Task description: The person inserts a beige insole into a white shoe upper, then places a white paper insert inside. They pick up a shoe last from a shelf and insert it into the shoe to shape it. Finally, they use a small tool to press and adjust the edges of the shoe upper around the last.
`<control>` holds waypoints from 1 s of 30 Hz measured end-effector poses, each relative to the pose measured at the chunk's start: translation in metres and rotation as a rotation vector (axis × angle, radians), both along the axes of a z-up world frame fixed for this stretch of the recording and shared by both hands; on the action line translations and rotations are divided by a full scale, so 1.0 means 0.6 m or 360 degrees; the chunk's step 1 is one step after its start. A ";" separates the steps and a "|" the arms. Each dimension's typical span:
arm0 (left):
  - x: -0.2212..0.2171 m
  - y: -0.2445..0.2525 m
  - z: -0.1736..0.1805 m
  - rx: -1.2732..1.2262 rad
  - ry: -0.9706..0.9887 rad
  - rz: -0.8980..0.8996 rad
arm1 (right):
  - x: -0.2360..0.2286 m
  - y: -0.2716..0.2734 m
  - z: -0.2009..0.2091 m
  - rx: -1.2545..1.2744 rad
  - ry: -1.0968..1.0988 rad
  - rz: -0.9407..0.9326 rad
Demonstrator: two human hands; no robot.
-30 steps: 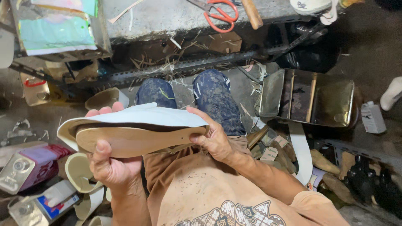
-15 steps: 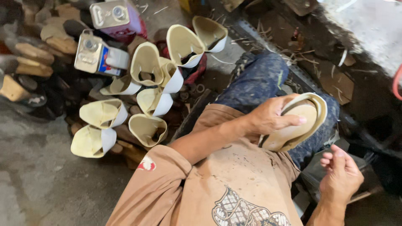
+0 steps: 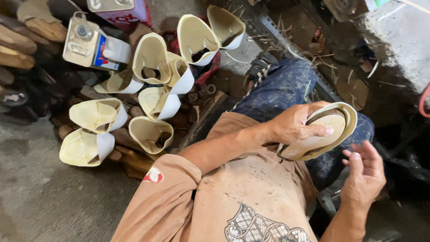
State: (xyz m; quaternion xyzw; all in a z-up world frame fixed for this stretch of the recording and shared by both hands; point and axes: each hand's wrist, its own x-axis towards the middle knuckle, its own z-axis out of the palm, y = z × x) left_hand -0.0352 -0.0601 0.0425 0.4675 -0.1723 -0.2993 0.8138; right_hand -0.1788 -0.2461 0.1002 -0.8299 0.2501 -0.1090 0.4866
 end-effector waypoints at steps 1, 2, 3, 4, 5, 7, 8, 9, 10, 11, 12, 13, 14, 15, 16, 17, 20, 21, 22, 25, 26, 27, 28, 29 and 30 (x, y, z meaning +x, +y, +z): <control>0.014 -0.009 -0.003 -0.0021 0.0000 -0.0027 | 0.002 0.006 -0.002 -0.0021 0.0000 -0.0027; 0.029 -0.023 -0.006 0.0213 -0.0137 -0.0051 | 0.004 0.008 -0.004 -0.0016 0.0015 -0.0013; 0.041 -0.039 -0.008 0.0438 -0.0281 -0.0097 | 0.000 0.012 -0.006 -0.0014 0.0029 -0.0024; 0.056 -0.054 -0.009 0.0409 -0.0288 -0.0144 | -0.002 0.010 -0.011 -0.0038 0.0030 -0.0074; 0.071 -0.067 -0.012 0.0524 -0.0183 -0.0244 | -0.003 0.010 -0.020 -0.0016 0.0042 -0.0095; 0.097 -0.090 -0.013 0.0645 -0.0090 -0.0359 | -0.005 0.007 -0.037 0.0010 0.0048 -0.0131; 0.109 -0.099 -0.011 0.0591 -0.0002 -0.0446 | -0.007 0.006 -0.045 0.0008 0.0070 -0.0204; 0.121 -0.101 -0.013 0.0548 0.0102 -0.0508 | -0.005 0.005 -0.056 0.0017 0.0101 -0.0253; 0.114 -0.115 -0.031 0.0562 0.0108 -0.0498 | -0.016 0.002 -0.067 0.0031 0.0105 -0.0242; 0.113 -0.125 -0.051 0.0526 -0.0036 -0.0371 | -0.019 -0.001 -0.082 -0.0067 0.0005 -0.0230; 0.113 -0.135 -0.071 0.0489 -0.0182 -0.0246 | -0.022 -0.003 -0.097 -0.0164 -0.0096 -0.0219; 0.111 -0.138 -0.085 0.0506 -0.0174 -0.0224 | -0.021 -0.006 -0.111 -0.0148 -0.0093 -0.0195; 0.110 -0.140 -0.101 0.0469 -0.0161 -0.0194 | -0.020 -0.008 -0.126 -0.0218 -0.0151 -0.0213; 0.102 -0.143 -0.114 0.0423 -0.0140 -0.0171 | -0.025 -0.010 -0.136 -0.0297 -0.0201 -0.0235; 0.095 -0.135 -0.102 0.0432 -0.0125 -0.0155 | -0.012 0.005 -0.124 -0.0288 -0.0189 -0.0216; 0.090 -0.129 -0.089 0.0146 0.0062 -0.0124 | 0.002 0.017 -0.112 -0.0349 -0.0160 -0.0246; 0.116 -0.067 -0.029 -0.0154 0.0292 0.0061 | 0.018 0.026 -0.102 -0.0446 -0.0116 -0.0274; 0.135 -0.038 -0.004 -0.0167 0.0320 0.0186 | 0.023 0.025 -0.104 -0.0486 -0.0120 -0.0299; 0.145 -0.018 -0.038 -0.0160 0.0325 0.0209 | 0.024 0.025 -0.102 -0.0478 -0.0116 -0.0277; 0.180 0.051 -0.161 0.0435 0.0137 0.0764 | 0.025 0.021 -0.103 -0.0483 -0.0105 -0.0271; 0.193 0.084 -0.215 0.1017 0.0361 0.0954 | 0.025 0.018 -0.106 -0.0522 -0.0105 -0.0275; 0.203 0.119 -0.269 0.1603 0.0595 0.1116 | 0.022 0.017 -0.110 -0.0559 -0.0104 -0.0284; 0.213 0.153 -0.311 0.1609 0.0602 0.1128 | 0.021 0.012 -0.114 -0.0552 -0.0103 -0.0272; 0.223 0.188 -0.353 0.1181 0.1511 0.1561 | 0.019 0.010 -0.117 -0.0567 -0.0097 -0.0283; 0.232 0.223 -0.394 0.0615 0.2391 0.1922 | 0.017 0.007 -0.121 -0.0582 -0.0091 -0.0295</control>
